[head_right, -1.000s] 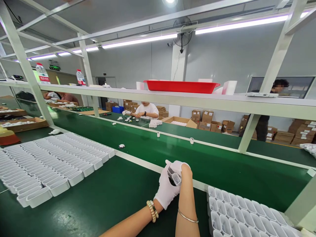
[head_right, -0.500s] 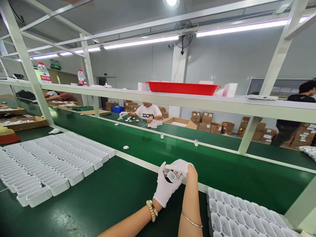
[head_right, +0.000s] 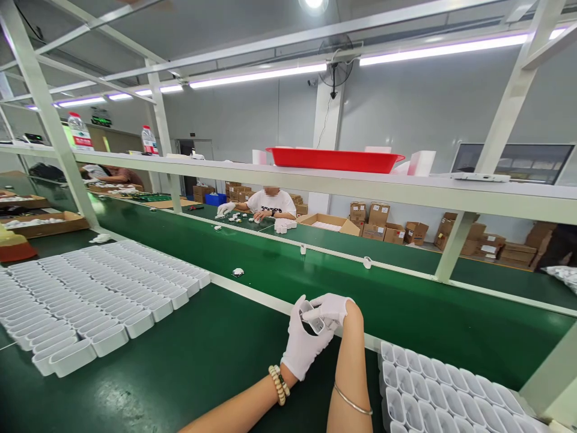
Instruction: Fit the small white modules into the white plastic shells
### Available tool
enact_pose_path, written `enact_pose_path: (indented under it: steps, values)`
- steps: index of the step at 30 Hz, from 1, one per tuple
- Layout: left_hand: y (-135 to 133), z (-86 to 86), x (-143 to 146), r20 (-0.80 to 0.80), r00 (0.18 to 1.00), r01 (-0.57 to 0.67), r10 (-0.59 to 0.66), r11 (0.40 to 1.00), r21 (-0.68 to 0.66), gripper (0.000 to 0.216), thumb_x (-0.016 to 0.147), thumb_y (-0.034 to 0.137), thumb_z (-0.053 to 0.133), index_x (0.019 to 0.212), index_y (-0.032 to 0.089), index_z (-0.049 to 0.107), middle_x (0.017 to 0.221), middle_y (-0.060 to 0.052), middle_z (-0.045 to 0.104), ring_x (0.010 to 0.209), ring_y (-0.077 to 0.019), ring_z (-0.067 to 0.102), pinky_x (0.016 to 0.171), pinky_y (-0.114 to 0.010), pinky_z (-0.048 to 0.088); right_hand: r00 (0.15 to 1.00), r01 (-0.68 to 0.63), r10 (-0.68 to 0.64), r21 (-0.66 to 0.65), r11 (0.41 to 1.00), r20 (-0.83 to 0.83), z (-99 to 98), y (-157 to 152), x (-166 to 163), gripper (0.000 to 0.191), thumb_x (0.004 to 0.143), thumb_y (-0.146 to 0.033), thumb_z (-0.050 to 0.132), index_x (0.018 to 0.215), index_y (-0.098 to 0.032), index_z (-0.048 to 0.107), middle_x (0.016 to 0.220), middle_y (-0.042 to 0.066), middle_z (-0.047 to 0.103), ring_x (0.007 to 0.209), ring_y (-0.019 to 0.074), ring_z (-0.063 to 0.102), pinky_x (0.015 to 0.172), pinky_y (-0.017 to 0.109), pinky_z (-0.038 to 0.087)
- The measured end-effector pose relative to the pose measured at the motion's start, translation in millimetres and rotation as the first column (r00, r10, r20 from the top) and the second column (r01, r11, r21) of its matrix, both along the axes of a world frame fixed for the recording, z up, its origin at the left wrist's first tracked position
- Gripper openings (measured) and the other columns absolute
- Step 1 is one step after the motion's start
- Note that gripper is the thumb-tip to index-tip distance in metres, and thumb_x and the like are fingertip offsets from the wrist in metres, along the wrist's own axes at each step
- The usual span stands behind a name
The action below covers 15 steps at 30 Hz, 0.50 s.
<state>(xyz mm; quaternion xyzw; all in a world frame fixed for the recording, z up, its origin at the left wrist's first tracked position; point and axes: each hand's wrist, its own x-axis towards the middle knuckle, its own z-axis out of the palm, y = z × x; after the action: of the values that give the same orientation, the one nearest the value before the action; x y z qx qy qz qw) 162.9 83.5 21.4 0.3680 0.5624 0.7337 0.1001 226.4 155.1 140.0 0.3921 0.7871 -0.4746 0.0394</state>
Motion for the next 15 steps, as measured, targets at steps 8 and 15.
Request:
enact_pose_path:
  steps: [8, 15]
  values:
    - [-2, 2.0, 0, 0.021, 0.999, 0.035, -0.035, 0.999, -0.017, 0.087, 0.053, 0.031, 0.081, 0.131, 0.01, 0.048, 0.128, -0.022, 0.06, 0.121, -0.0358, 0.06, 0.104, -0.048, 0.049, 1.0, -0.019, 0.019, 0.005, 1.0, -0.018, -5.0, 6, 1, 0.059, 0.064, -0.048, 0.081, 0.116, -0.022, 0.071, 0.081, 0.004, 0.074, 0.063, 0.015, 0.065, 0.056, 0.022, 0.05]
    - [-3, -2.2, -1, 0.034, 0.997, 0.072, -0.07, 0.996, -0.056, 0.091, 0.05, 0.018, 0.078, 0.135, 0.015, 0.046, 0.133, -0.019, 0.059, 0.125, -0.0356, 0.058, 0.106, -0.047, 0.048, 0.997, -0.05, 0.048, -0.025, 0.998, -0.068, -14.7, 14, 2, 0.06, 0.063, -0.05, 0.08, 0.116, -0.022, 0.071, 0.081, 0.004, 0.074, 0.064, 0.0155, 0.066, 0.058, 0.024, 0.053]
